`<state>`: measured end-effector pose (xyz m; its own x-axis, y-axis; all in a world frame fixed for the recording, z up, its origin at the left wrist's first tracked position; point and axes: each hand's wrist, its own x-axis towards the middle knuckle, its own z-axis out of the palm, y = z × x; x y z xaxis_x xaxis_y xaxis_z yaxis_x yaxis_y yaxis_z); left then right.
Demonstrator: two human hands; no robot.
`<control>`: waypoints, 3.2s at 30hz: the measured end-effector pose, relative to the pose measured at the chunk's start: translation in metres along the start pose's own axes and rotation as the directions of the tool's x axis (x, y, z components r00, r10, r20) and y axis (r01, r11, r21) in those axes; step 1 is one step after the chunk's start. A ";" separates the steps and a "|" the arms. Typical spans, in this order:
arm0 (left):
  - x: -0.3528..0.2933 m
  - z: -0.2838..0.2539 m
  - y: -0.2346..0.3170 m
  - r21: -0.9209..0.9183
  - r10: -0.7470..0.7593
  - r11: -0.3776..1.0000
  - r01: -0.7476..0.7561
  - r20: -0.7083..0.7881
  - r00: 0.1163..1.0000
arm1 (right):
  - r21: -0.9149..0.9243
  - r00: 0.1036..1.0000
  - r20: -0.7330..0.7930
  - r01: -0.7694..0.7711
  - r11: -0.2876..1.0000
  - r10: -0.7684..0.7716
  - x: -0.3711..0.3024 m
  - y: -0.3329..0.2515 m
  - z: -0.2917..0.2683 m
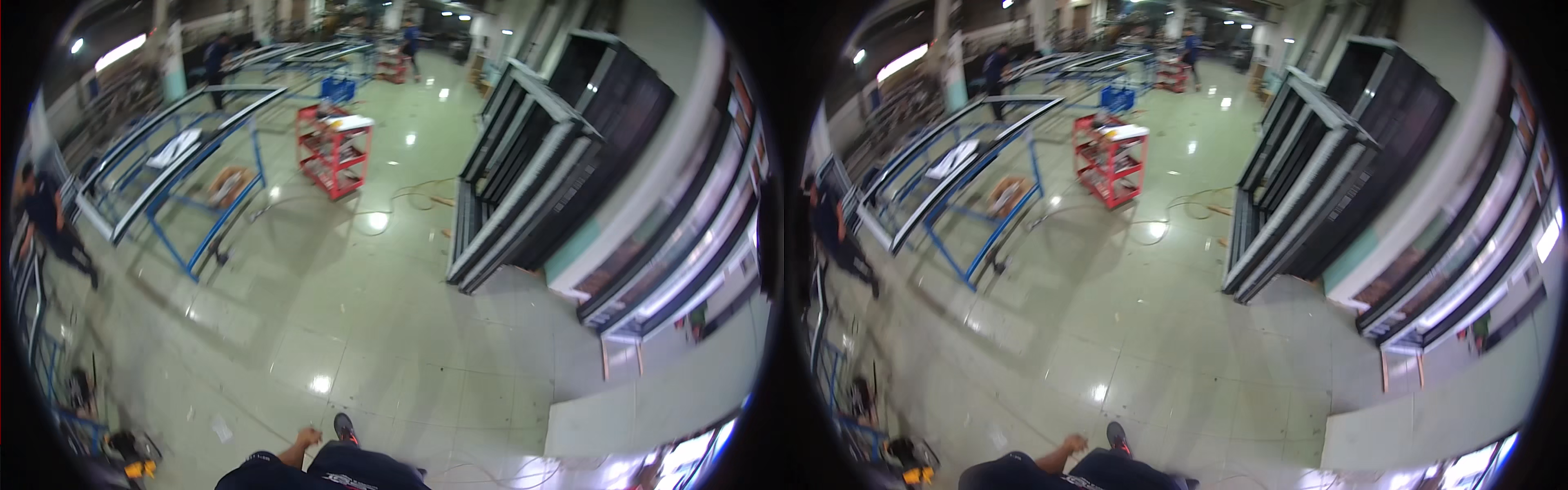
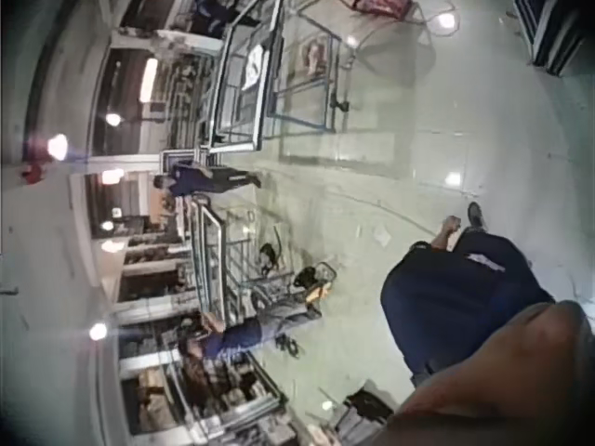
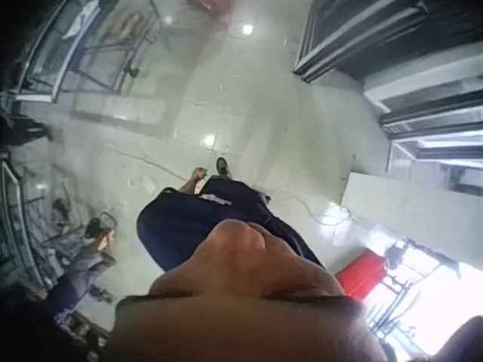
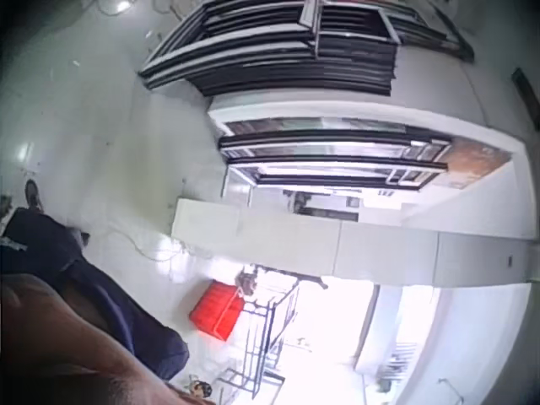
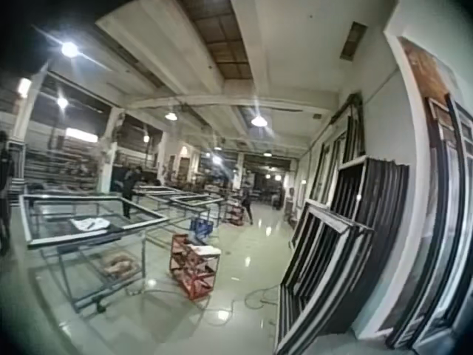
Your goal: The recorder is seen attaching hardware components to an aluminum window frame using screws and then consulting a technical manual.
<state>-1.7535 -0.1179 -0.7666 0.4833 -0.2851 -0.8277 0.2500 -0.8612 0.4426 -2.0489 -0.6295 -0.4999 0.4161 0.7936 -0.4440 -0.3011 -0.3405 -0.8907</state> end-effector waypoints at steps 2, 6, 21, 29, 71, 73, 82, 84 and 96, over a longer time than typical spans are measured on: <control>0.021 -0.041 0.030 -0.038 0.077 0.994 -0.101 -0.408 0.910 | -0.036 0.992 0.110 -0.050 0.998 0.054 0.019 -0.005 -0.036; 0.053 -0.110 0.080 -0.608 0.015 0.722 -0.330 -0.463 0.886 | -0.128 0.949 0.293 -0.077 0.989 0.112 0.069 -0.016 -0.111; 0.000 -0.132 -0.034 -0.643 -0.237 0.750 -0.155 -0.480 0.844 | -0.526 0.661 0.681 0.142 0.838 0.316 0.303 -0.083 -0.560; -0.046 -0.207 0.027 -0.909 0.199 0.406 -0.089 -0.007 0.980 | -0.460 0.801 0.377 -0.275 0.844 0.466 0.400 -0.085 -0.665; 0.544 -1.148 0.416 -0.066 0.176 0.970 -0.233 -0.472 0.864 | -0.089 0.474 -0.880 -0.123 0.988 -0.020 0.864 -0.453 -1.595; 0.592 -1.181 0.436 -0.140 0.114 0.968 -0.209 -0.498 0.860 | -0.185 0.243 -0.959 -0.145 0.972 -0.146 0.892 -0.475 -1.720; 0.609 -1.360 0.607 -0.569 -0.110 0.815 -0.109 -0.336 0.935 | -0.174 0.053 -0.985 -0.204 0.963 -0.167 1.001 -0.553 -2.113; 0.634 -1.395 0.642 -0.670 -0.198 0.740 -0.066 -0.310 0.930 | -0.245 -0.091 -0.949 -0.396 0.885 -0.303 1.023 -0.558 -2.163; 0.732 -1.413 0.589 -0.976 -0.545 0.182 -0.123 -0.205 0.813 | -0.388 0.024 -0.919 -0.240 0.890 -0.394 1.085 -0.584 -2.278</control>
<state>-0.0669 -0.2390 -0.6242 0.4283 0.3236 -0.8437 0.8043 0.2890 0.5192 0.5331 -0.7184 -0.6827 0.9170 -0.3099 0.2511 -0.0348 -0.6893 -0.7236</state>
